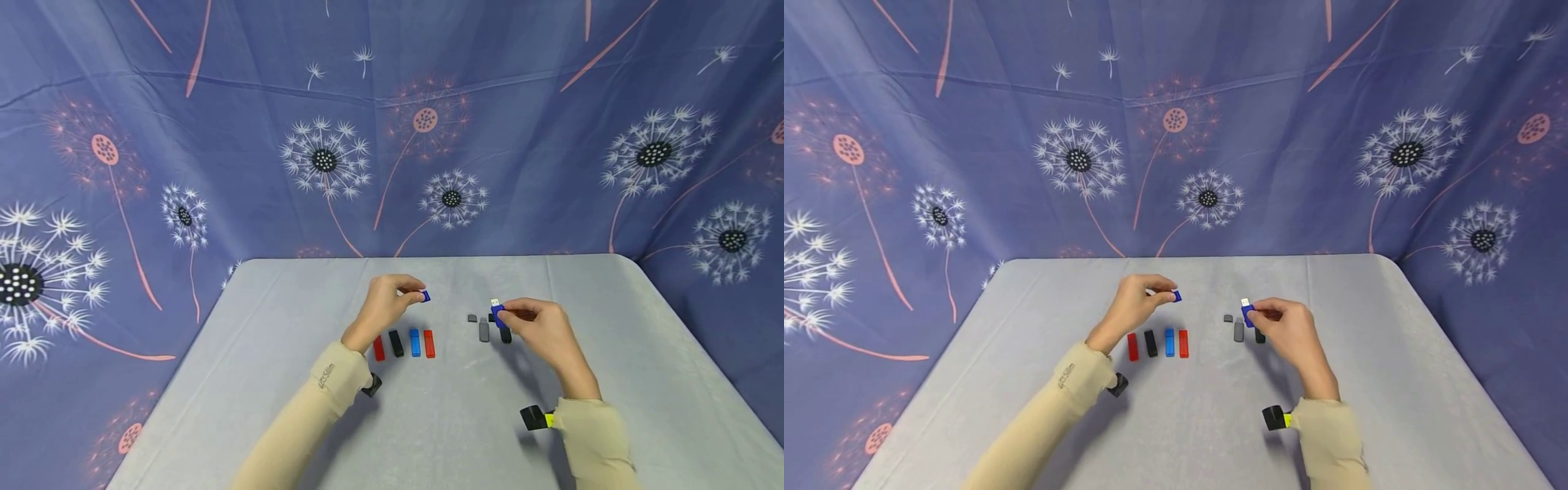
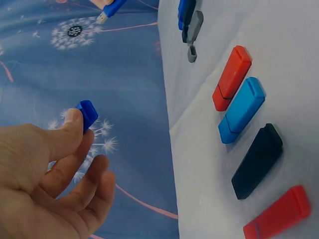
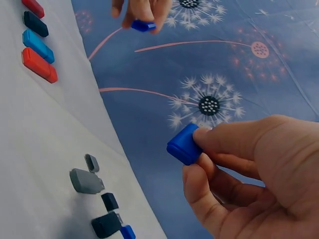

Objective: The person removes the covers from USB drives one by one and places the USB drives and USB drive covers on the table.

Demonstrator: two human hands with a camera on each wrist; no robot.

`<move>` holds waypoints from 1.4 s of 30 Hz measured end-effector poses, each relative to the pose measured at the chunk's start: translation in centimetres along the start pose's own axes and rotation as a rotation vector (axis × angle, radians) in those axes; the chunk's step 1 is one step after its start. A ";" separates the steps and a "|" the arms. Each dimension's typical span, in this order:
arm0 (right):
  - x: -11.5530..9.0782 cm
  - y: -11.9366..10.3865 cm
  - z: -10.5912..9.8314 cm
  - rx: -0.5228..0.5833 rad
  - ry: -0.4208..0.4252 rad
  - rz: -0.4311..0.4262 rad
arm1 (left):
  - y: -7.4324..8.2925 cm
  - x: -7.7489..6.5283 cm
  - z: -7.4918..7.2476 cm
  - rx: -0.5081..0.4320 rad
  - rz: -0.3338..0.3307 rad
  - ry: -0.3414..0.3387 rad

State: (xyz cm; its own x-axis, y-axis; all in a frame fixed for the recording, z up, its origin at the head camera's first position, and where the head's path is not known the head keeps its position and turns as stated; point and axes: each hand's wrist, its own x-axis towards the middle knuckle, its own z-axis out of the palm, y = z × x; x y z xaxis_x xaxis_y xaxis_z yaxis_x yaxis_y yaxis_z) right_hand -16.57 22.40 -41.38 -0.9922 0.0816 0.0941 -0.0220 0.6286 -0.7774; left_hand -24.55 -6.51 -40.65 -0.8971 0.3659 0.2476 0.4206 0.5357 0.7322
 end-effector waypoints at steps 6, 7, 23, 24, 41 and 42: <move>0.9 -0.2 1.2 0.003 0.019 -0.002 | 0.2 0.9 0.9 0.026 -0.016 -0.043; 1.0 -0.2 1.4 0.002 0.021 -0.003 | 0.1 1.0 1.1 0.030 -0.018 -0.051; 2.3 0.0 4.2 0.000 0.018 0.050 | 0.0 2.8 3.5 0.120 -0.042 -0.168; 2.4 -0.1 4.3 -0.001 0.022 0.059 | 0.0 2.9 3.6 0.127 -0.048 -0.171; 3.0 -0.1 6.3 0.029 0.017 0.128 | -0.5 4.4 6.0 0.237 -0.061 -0.215; 3.0 0.0 6.4 0.029 0.015 0.131 | -0.5 4.5 6.1 0.239 -0.063 -0.217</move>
State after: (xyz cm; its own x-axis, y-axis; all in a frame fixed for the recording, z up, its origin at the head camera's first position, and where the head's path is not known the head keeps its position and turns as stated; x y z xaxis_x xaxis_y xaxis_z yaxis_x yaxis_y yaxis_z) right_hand -20.37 17.70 -45.05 -0.9849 0.1734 -0.0004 0.1041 0.5894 -0.8011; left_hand -27.90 -0.45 -43.78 -0.8836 0.4660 0.0469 0.4080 0.7167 0.5656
